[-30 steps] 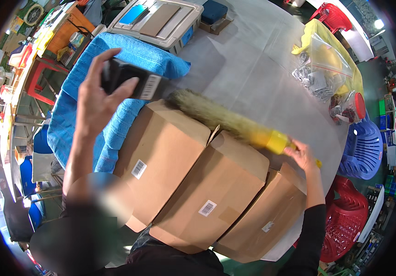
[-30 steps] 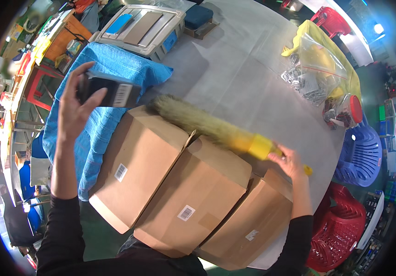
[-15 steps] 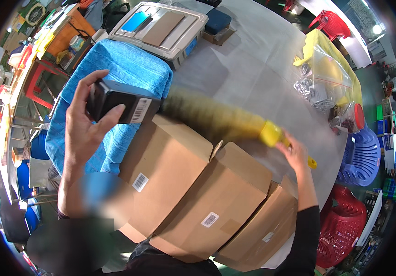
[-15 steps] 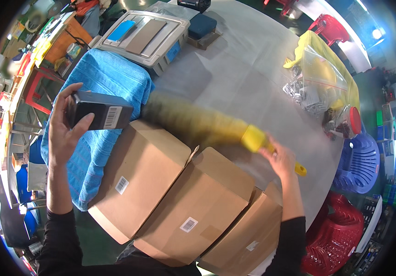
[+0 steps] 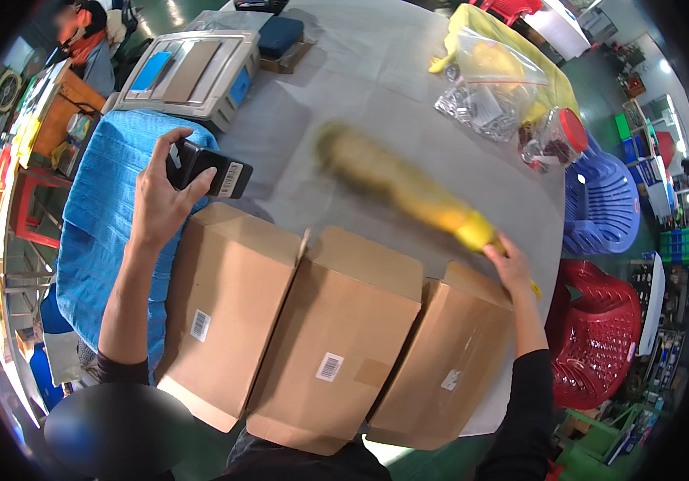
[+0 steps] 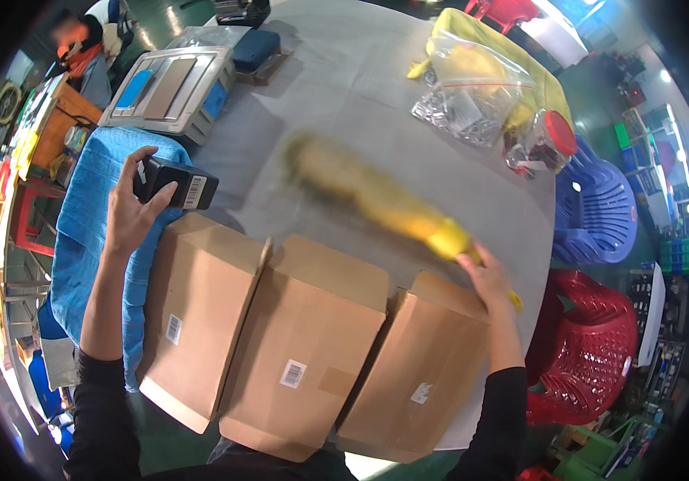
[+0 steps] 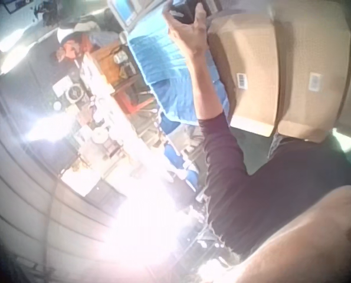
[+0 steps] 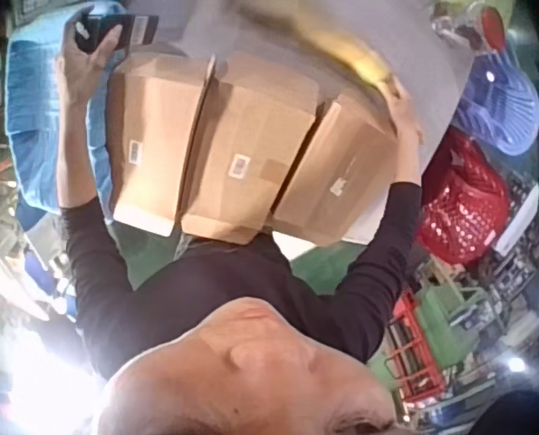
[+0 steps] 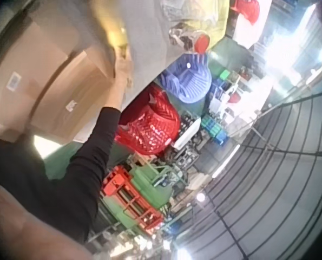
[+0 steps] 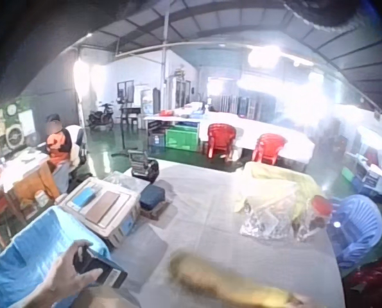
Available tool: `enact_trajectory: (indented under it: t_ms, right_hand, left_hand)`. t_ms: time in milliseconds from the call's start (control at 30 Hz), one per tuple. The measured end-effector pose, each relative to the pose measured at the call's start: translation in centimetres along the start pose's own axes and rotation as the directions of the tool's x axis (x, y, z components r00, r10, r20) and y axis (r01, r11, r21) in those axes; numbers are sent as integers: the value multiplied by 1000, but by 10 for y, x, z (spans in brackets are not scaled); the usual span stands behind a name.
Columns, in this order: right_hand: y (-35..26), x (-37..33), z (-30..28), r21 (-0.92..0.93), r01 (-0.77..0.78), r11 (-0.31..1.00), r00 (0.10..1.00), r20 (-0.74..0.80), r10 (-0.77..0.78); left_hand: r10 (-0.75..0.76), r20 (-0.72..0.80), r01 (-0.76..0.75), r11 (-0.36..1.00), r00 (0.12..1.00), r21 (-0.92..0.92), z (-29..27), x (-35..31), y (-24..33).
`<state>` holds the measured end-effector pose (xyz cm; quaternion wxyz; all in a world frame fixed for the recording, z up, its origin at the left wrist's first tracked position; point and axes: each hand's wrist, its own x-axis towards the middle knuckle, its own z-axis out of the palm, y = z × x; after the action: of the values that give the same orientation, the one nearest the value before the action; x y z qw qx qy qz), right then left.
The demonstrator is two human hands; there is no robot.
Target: The person uses a yellow duster to wipe dust off a table, plastic baskets, cardboard boxes, and other items in a warehouse. They move items aside to reach surfaces and continue dusting across multiple areas.
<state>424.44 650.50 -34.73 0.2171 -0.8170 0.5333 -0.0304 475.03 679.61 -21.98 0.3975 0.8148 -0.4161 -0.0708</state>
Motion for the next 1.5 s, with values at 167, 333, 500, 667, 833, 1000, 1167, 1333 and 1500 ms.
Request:
enact_trajectory:
  t_ms: [167, 333, 500, 667, 833, 1000, 1167, 1333, 1500]
  right_hand:
    - [53, -44, -65, -86, -362, 928, 902, -285, 325]
    - [12, -85, -49, 75, -20, 997, 986, -161, 32]
    - [30, -80, -18, 66, -60, 996, 994, -85, 65]
    - [145, -127, -44, 248, -502, 829, 814, -187, 549]
    - [220, -234, -71, 573, -707, 415, 403, -156, 902]
    - [180, -233, -56, 664, -254, 703, 744, -331, 581]
    - [102, -135, -81, 252, 22, 967, 955, -291, 54]
    - [35, -58, -92, 119, 97, 988, 987, 114, -111]
    - [45, -31, -49, 104, 219, 970, 894, 376, -242]
  left_hand:
    - [-19, 59, 14, 997, 998, 81, 26, 12, -20]
    - [-28, 48, 18, 981, 998, 193, 57, 19, -37]
    - [-31, 55, 21, 983, 998, 181, 76, 17, -48]
    - [-41, 115, 9, 965, 993, 264, 78, 16, -56]
    - [95, 34, -101, 934, 995, 343, 70, 14, -38]
    - [407, -170, -335, 880, 897, 337, 53, -17, 33]
    - [415, 330, -436, 900, 848, -12, 112, -118, 149]
    - [606, 487, -613, 772, 629, -170, 279, -201, 239]
    - [516, 498, -610, 792, 697, 32, 344, -229, 241]
